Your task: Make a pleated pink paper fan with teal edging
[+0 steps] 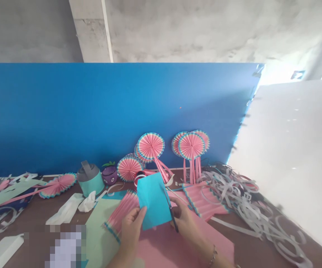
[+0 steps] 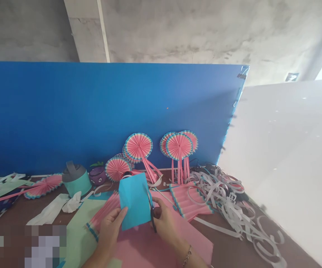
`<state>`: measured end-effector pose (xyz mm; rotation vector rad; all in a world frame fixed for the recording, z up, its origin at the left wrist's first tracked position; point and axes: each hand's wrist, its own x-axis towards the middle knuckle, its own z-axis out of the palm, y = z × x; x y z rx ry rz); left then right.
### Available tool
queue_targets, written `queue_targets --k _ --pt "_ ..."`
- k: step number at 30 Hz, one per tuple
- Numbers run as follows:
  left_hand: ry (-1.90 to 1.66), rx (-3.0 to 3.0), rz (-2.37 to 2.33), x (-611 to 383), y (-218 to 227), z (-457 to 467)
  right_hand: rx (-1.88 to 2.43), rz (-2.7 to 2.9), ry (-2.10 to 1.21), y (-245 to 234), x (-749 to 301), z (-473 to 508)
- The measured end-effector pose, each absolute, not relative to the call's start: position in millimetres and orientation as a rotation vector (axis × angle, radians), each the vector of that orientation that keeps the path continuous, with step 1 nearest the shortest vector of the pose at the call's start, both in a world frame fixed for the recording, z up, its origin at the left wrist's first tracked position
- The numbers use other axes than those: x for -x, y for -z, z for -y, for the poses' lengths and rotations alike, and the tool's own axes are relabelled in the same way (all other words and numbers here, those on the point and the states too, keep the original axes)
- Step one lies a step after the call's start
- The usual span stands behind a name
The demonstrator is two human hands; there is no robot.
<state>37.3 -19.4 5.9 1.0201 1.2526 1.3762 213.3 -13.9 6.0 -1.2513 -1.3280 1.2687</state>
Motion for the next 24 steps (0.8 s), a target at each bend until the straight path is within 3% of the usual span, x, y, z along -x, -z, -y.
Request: queue_targets --k 24 --pt "-1.332 -1.092 -1.252 -37 3 17 1.218 1.273 -1.265 -15 -208 18"
